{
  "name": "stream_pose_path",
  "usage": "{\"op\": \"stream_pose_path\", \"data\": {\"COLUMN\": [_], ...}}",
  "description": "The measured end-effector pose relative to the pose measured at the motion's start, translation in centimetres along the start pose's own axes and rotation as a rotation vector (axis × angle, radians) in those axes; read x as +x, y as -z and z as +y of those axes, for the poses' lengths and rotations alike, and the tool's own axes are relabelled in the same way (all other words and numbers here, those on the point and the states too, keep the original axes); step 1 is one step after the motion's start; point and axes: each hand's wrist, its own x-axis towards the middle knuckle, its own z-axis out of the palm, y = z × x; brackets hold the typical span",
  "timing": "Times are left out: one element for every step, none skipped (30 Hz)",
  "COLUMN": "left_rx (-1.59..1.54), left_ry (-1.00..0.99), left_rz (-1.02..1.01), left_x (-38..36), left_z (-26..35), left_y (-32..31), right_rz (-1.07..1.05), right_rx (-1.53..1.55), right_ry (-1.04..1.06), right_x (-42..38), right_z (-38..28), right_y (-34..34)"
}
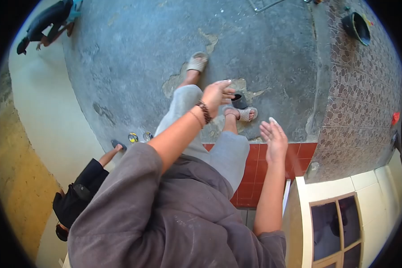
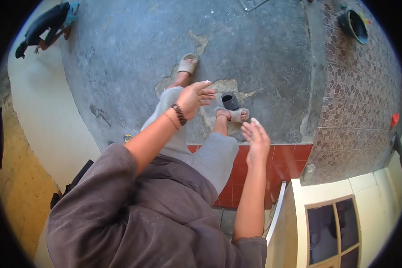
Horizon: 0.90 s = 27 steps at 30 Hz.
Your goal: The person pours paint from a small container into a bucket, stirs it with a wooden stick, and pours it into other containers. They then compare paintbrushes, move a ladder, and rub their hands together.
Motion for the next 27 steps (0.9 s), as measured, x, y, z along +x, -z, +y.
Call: {"op": "stream_pose_path", "data": {"left_rx": [0.027, 0.000, 0.019, 0.038, -0.019, -0.075, -0.126, -0.134, -0.130, -0.110, -0.142, -0.076, 0.002, 0.054, 0.111, 0.132, 0.151, 0.104, 0.054, 0.161, 0.272, 0.275, 0.314, 0.351, 0.351, 0.278, 0.205], "left_ry": [-0.013, 0.002, 0.008, 0.012, 0.018, 0.060, 0.102, 0.142, 0.168, 0.215, 0.235, 0.172, 0.099, 0.037, -0.007, -0.043, -0.087, -0.089, -0.107, -0.111, -0.111, -0.113, -0.065, -0.012, -0.007, 0.057, 0.128], "left_rz": [-0.007, -0.008, -0.003, -0.002, 0.005, -0.024, -0.054, -0.035, -0.023, 0.013, 0.018, 0.097, 0.177, 0.279, 0.375, 0.414, 0.449, 0.490, 0.530, 0.572, 0.614, 0.614, 0.631, 0.648, 0.651, 0.668, 0.680], "left_x": [-0.2, 0.3, 0.8, 1.5, 1.9, 2.6, 3.6, 4.3, 5.9, 7.0, 7.7, 8.2, 9.1, 9.8, 10.3, 10.8, 11.3, 11.8, 12.5, 12.9, 13.3, 13.4, 13.2, 13.2, 13.4, 13.9, 14.8], "left_z": [0.5, 0.5, 0.6, 0.9, 1.6, 2.3, 3.1, 3.8, 5.1, 7.4, 9.5, 12.0, 15.1, 18.3, 21.0, 23.3, 25.1, 26.1, 27.0, 27.5, 27.9, 28.2, 28.4, 28.6, 28.7, 28.8, 29.9], "left_y": [2.4, 5.2, 7.8, 10.1, 11.7, 14.0, 16.4, 18.7, 21.3, 23.5, 26.0, 29.1, 32.4, 35.7, 39.4, 43.0, 46.6, 50.3, 53.5, 55.9, 57.5, 58.1, 58.2, 58.0, 57.7, 57.3, 56.3], "right_rz": [0.052, 0.059, 0.088, 0.121, 0.132, 0.240, 0.351, 0.367, 0.359, 0.351, 0.351, 0.270, 0.187, 0.149, 0.050, 0.083, 0.062, 0.019, -0.051, -0.120, -0.112, -0.107, -0.106, -0.086, -0.072, -0.075, -0.024], "right_rx": [-0.014, -0.042, -0.086, -0.130, -0.156, -0.291, -0.419, -0.434, -0.607, -0.789, -0.825, -0.804, -0.769, -0.964, -1.086, -0.977, -0.891, -0.794, -0.766, -0.737, -0.728, -0.713, -0.708, -0.706, -0.708, -0.710, -0.668], "right_ry": [-0.039, -0.048, -0.091, -0.128, -0.120, -0.178, -0.236, -0.235, -0.206, -0.186, -0.199, -0.185, -0.165, -0.069, 0.079, 0.128, 0.163, 0.181, 0.246, 0.310, 0.314, 0.319, 0.318, 0.340, 0.360, 0.360, 0.376], "right_x": [1.1, 2.1, 3.0, 3.9, 4.9, 5.7, 6.7, 7.5, 9.1, 10.8, 12.8, 16.2, 20.2, 21.9, 25.0, 26.9, 28.4, 30.4, 32.4, 34.2, 35.6, 37.1, 39.1, 41.3, 43.3, 45.1, 46.9], "right_z": [0.9, 1.8, 2.6, 3.3, 3.9, 4.7, 5.4, 5.7, 6.1, 6.3, 6.4, 7.0, 7.4, 4.7, 3.4, 1.6, -0.6, -2.5, -4.5, -6.6, -9.3, -11.9, -14.3, -16.7, -19.1, -21.2, -23.1], "right_y": [0.4, 0.6, 0.6, 0.2, -0.6, -1.7, -3.2, -4.9, -7.1, -9.0, -10.8, -13.2, -16.7, -23.7, -27.8, -33.0, -37.7, -41.4, -44.1, -46.4, -49.0, -51.4, -52.9, -54.0, -55.1, -56.2, -57.1]}}
